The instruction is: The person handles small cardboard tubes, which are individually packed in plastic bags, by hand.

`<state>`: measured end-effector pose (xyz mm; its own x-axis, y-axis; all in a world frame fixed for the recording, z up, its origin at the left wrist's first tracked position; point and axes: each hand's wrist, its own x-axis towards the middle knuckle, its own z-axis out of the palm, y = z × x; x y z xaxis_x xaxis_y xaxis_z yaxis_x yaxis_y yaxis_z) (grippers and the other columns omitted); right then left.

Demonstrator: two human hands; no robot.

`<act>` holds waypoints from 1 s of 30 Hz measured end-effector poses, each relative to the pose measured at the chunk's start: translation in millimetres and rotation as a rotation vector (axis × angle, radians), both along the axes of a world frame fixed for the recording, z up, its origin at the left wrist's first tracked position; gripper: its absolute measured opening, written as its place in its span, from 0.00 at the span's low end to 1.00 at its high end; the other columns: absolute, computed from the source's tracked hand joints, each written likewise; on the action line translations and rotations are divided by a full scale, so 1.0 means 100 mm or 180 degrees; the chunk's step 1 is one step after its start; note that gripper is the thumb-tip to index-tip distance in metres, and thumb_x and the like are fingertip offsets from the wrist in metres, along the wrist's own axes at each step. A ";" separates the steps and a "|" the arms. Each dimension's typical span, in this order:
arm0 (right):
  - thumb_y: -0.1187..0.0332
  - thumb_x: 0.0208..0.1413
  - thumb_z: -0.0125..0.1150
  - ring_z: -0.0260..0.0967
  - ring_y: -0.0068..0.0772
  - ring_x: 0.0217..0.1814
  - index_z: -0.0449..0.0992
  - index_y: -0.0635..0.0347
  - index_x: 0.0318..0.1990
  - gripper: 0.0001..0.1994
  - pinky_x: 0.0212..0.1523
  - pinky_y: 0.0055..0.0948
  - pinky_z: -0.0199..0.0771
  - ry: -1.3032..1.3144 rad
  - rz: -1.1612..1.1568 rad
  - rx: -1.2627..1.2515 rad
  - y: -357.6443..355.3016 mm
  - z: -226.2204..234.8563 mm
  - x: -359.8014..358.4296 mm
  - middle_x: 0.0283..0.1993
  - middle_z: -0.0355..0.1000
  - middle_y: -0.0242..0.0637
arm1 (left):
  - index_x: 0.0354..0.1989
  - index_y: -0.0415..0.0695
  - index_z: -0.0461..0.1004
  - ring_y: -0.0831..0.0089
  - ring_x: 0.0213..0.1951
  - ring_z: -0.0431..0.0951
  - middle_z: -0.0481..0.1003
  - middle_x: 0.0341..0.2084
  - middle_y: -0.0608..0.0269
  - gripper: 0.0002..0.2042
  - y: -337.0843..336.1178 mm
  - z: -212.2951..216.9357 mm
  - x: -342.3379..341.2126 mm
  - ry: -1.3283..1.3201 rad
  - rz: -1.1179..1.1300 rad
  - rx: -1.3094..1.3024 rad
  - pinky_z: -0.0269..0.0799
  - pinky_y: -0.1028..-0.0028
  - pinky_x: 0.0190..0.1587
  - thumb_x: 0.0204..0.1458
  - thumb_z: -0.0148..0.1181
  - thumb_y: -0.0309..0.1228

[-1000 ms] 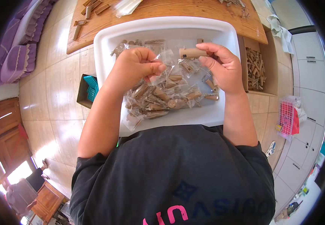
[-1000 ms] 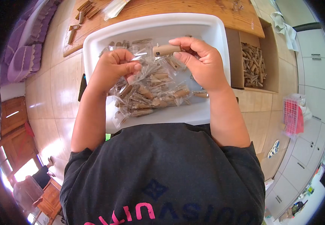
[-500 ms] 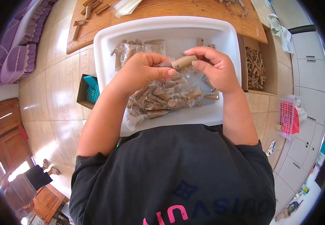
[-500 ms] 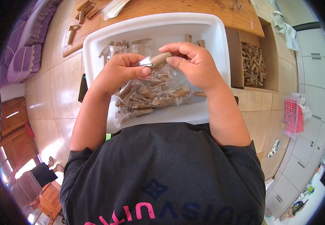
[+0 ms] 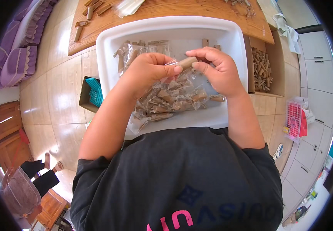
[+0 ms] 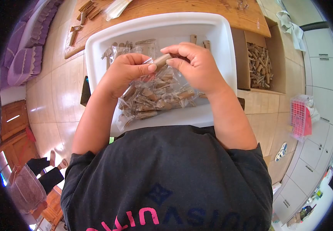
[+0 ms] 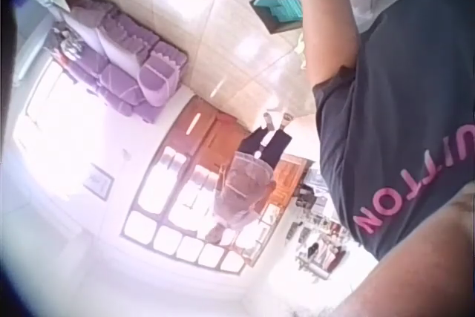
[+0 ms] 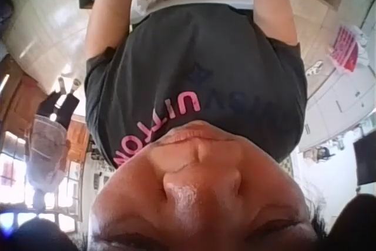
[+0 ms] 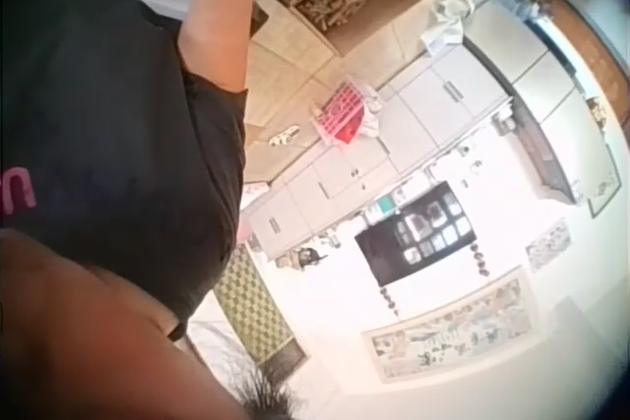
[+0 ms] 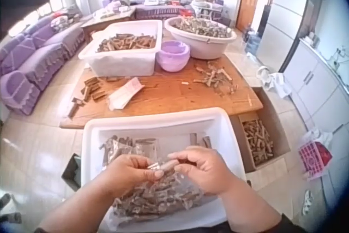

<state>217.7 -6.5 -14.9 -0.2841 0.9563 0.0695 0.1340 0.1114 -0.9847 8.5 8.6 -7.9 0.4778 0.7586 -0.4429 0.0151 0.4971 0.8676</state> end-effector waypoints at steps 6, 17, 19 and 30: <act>0.77 0.50 0.57 0.66 0.17 0.37 0.75 0.63 0.42 0.11 0.38 0.17 0.66 0.0356 0.0123 -0.0442 -0.01 0.00 -0.05 0.35 0.73 0.31 | 0.29 0.36 0.75 0.82 0.24 0.67 0.73 0.22 0.66 0.12 -0.02 0.03 0.03 -0.0058 0.0075 -0.0036 0.60 0.82 0.28 0.43 0.66 0.33; 0.75 0.50 0.60 0.63 0.16 0.31 0.75 0.64 0.38 0.07 0.33 0.17 0.64 0.0528 -0.0433 -0.0088 -0.04 -0.10 -0.17 0.30 0.69 0.28 | 0.36 0.37 0.75 0.83 0.26 0.68 0.74 0.25 0.69 0.15 -0.02 0.01 0.06 -0.0196 0.0450 -0.0211 0.61 0.82 0.29 0.44 0.66 0.35; 0.74 0.49 0.60 0.61 0.17 0.30 0.75 0.64 0.36 0.06 0.32 0.17 0.63 -0.0167 -0.0111 0.0772 -0.02 -0.13 -0.18 0.29 0.66 0.27 | 0.38 0.38 0.74 0.84 0.26 0.70 0.74 0.26 0.69 0.13 -0.01 -0.07 0.05 -0.0116 0.0323 -0.0070 0.64 0.85 0.28 0.46 0.63 0.31; 0.73 0.49 0.61 0.60 0.15 0.31 0.75 0.64 0.31 0.04 0.32 0.16 0.62 0.0418 -0.0128 -0.0239 0.04 -0.13 -0.09 0.30 0.65 0.27 | 0.41 0.38 0.74 0.85 0.26 0.69 0.75 0.28 0.68 0.12 -0.01 0.01 0.01 -0.0233 0.0300 -0.0226 0.63 0.84 0.26 0.48 0.60 0.29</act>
<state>208.3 -2.7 -27.5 -0.2386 0.9706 0.0313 0.0063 0.0338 -0.9994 9.8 7.1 -6.6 0.4388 0.7697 -0.4637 -0.0968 0.5535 0.8272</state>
